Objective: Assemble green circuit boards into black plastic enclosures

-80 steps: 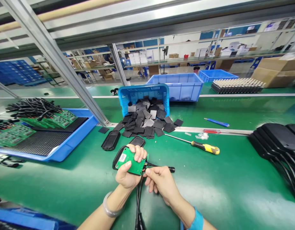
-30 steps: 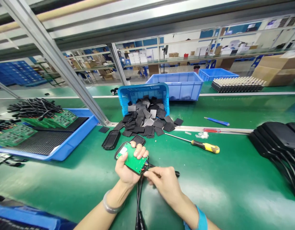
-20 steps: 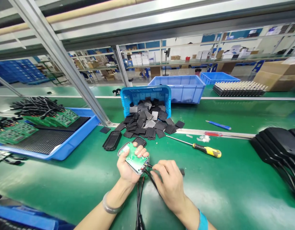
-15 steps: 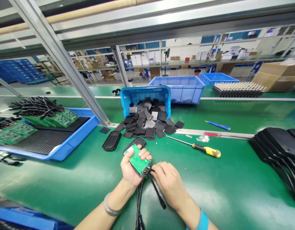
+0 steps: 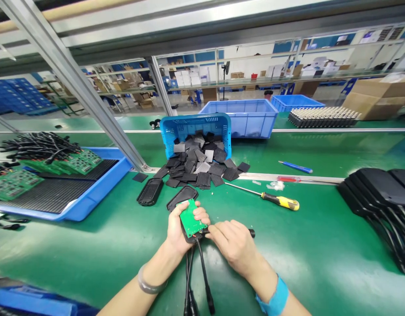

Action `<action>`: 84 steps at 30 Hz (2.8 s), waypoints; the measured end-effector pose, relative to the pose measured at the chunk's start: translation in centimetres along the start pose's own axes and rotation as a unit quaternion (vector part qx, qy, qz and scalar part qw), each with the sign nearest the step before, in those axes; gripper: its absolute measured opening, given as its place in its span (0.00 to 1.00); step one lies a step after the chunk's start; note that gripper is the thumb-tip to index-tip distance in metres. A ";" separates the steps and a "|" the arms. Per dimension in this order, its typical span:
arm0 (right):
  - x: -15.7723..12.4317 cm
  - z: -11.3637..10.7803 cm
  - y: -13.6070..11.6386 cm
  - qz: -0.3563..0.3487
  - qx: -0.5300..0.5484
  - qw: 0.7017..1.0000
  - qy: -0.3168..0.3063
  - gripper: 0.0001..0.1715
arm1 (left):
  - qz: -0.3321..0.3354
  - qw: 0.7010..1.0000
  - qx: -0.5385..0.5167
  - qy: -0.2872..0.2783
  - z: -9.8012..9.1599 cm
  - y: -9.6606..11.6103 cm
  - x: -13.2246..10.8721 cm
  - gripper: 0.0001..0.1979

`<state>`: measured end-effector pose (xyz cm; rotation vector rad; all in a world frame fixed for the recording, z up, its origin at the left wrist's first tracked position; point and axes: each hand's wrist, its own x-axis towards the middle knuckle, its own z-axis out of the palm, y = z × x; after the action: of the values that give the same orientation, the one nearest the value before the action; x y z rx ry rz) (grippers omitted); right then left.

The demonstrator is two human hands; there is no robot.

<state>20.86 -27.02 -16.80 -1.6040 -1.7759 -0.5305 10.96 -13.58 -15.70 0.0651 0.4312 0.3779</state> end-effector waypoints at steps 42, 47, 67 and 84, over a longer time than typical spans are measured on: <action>0.5 0.9 -0.5 0.452 0.461 0.744 -0.174 0.31 | 0.190 0.954 0.139 -0.184 0.7 -1.0 -0.9 0.11; 0.2 0.2 -0.6 0.239 0.219 0.945 -0.041 0.14 | 0.162 0.965 0.121 -0.168 0.5 -1.1 -0.8 0.10; 0.5 1.4 -2.2 0.593 0.550 0.586 -0.058 0.25 | 0.245 0.939 0.124 -0.207 0.7 -2.1 -1.3 0.12; 0.6 1.0 -1.9 0.470 0.646 0.578 -0.165 0.26 | 0.069 0.979 0.086 -0.174 0.9 -1.2 -1.0 0.11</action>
<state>18.82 -26.18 -16.81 -1.1497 -0.6828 1.3663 10.92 -15.07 -14.71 0.3257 0.1121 0.4565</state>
